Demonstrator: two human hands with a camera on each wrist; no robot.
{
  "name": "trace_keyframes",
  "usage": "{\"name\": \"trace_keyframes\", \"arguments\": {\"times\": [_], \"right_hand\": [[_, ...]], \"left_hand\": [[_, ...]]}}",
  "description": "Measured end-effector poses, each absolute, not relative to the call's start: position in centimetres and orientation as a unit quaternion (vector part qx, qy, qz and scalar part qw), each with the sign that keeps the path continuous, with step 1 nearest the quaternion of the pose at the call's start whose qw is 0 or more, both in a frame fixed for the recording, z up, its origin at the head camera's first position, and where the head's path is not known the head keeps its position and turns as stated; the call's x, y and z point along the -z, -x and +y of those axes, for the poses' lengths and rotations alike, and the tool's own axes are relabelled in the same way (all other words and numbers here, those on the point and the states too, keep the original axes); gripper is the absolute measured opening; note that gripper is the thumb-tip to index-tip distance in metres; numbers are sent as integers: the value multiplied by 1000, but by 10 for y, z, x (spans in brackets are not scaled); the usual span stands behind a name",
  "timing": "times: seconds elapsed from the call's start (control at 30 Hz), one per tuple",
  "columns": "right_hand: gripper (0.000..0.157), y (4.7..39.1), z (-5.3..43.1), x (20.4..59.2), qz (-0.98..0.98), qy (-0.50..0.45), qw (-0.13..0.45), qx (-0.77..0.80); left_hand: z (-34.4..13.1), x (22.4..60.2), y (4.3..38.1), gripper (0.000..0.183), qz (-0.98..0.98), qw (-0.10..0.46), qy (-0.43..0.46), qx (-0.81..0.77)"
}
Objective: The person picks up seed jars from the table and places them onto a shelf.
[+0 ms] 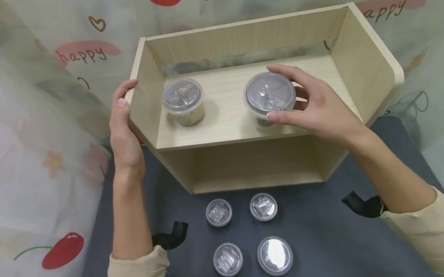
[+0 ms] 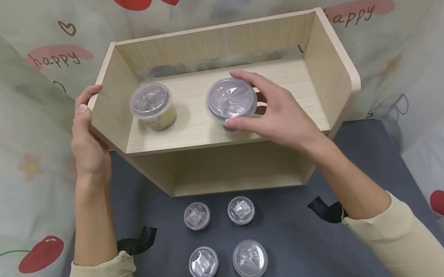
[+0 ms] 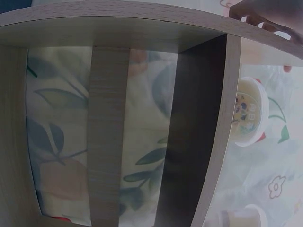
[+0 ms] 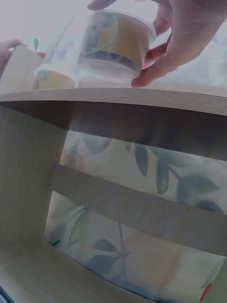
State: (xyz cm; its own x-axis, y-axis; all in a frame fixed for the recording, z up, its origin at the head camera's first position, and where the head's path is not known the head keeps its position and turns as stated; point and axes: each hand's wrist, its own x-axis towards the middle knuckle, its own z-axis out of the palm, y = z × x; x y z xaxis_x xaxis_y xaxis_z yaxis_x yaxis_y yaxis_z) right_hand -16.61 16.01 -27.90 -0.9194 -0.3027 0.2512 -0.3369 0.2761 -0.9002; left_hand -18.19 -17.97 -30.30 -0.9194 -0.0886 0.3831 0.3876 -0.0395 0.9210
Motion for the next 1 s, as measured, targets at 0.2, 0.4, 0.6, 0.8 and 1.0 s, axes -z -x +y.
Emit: {"name": "trace_keyframes", "arguments": {"times": [0.2,0.4,0.6,0.8,1.0], "right_hand": [[74,175,154,279,-794,-177,11,-582],[72,185,149,281,-801,-160,29,-576],[73,195,145,283,-784,-151,29,-602],[73,202,139,287,-770,-147,27,-621],[71,206,134,294,-766,-138,19,-627]], "left_hand": [[-181,304,181,43,-677,173,100,708],[-179,304,181,43,-670,172,106,714],[-177,304,182,42,-665,174,108,719],[-177,303,182,42,-662,175,109,720],[-178,304,182,43,-670,179,106,712]]}}
